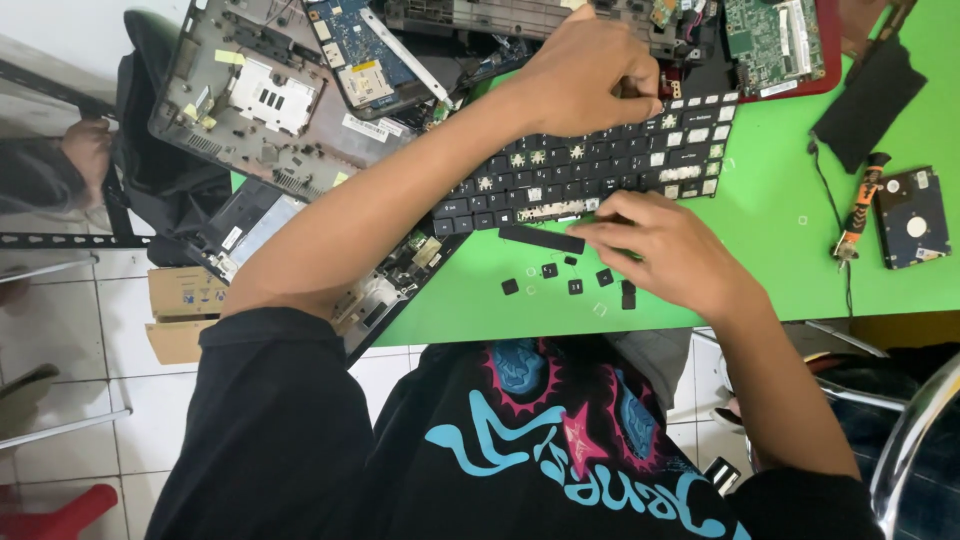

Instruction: Manually installing small plastic switch retainers onto a laptop keyboard frame during a repair process.

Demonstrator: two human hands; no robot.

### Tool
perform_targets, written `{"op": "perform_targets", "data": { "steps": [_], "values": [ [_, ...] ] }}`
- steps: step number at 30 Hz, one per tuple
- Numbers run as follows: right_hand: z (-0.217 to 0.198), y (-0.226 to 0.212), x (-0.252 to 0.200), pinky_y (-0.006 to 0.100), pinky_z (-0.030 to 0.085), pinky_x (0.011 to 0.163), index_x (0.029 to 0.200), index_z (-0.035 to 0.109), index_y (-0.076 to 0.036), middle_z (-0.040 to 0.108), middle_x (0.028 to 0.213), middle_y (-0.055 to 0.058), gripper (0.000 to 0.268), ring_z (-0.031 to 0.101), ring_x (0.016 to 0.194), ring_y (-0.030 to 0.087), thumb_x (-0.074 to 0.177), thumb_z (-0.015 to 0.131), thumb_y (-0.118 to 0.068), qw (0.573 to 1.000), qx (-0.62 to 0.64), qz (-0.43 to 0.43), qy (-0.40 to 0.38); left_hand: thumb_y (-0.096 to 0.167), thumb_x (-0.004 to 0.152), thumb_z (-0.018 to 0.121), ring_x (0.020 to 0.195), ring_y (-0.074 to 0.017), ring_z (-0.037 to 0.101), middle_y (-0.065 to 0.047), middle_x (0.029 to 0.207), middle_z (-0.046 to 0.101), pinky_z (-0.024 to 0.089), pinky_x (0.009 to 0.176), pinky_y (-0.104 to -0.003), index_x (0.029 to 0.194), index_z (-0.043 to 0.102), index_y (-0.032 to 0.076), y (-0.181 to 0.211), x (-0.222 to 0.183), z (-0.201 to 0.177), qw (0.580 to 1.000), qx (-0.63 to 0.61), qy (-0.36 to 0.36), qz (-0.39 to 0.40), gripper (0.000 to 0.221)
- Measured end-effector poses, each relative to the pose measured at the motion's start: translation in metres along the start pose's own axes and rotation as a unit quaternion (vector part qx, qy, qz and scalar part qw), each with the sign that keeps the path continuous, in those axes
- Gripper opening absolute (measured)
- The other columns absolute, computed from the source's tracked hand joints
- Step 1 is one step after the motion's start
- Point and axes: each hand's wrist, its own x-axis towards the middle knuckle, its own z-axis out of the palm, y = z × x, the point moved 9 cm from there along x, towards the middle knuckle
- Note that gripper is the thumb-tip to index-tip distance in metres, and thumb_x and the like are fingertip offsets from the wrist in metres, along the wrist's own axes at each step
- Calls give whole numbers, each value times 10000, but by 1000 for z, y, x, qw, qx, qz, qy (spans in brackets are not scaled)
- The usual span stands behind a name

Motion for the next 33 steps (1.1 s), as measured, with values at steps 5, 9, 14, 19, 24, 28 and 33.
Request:
{"op": "perform_targets", "data": {
  "steps": [5,9,14,19,24,28,33],
  "values": [
    [-4,0,3,405,556,720,1203,707,-22,636,1062,97,214,659,868,249,1017,654,-112,1000,28,8,10,339,1006,725,687,-152,544,135,653,584,335,912,-447,710,661,260,1,0,0,1000,1,-1,-7,313],
    [-14,-3,4,378,523,711,1071,715,4,667,982,98,94,645,810,247,1032,657,-59,995,31,-20,90,335,1017,705,677,-154,493,118,635,535,327,887,-414,718,651,249,2,-1,-1,1000,-6,-9,-13,316],
    [-30,27,-10,291,615,729,1044,726,50,742,940,163,57,728,829,239,1008,682,56,980,96,-15,174,352,994,694,749,-172,574,125,704,635,320,875,-402,765,710,247,5,0,-4,1000,-9,-14,-15,253],
    [-92,75,-14,265,568,609,886,679,126,686,796,203,259,685,707,255,1052,542,269,940,117,-19,319,345,991,715,754,-177,622,124,698,645,324,894,-394,756,707,244,13,0,-9,1000,-8,-1,-13,256],
    [-90,129,-10,283,598,762,1152,656,169,669,1014,265,222,679,845,275,1080,581,365,885,271,43,376,369,957,734,797,-144,524,138,750,669,347,935,-357,816,744,302,9,1,-7,992,-17,-62,-113,156],
    [-77,131,-14,247,522,683,1324,652,128,662,1092,248,347,627,876,247,1049,594,332,910,210,53,353,324,963,690,756,-153,528,137,734,672,343,879,-371,825,769,285,9,2,-4,996,-8,-40,-77,164],
    [-86,118,-26,259,300,572,1263,724,74,653,1118,217,186,425,708,149,1105,671,155,915,151,65,368,305,930,646,808,-189,559,88,876,768,329,812,-395,1044,819,211,8,2,-3,999,13,6,-36,228]
  ]
}}
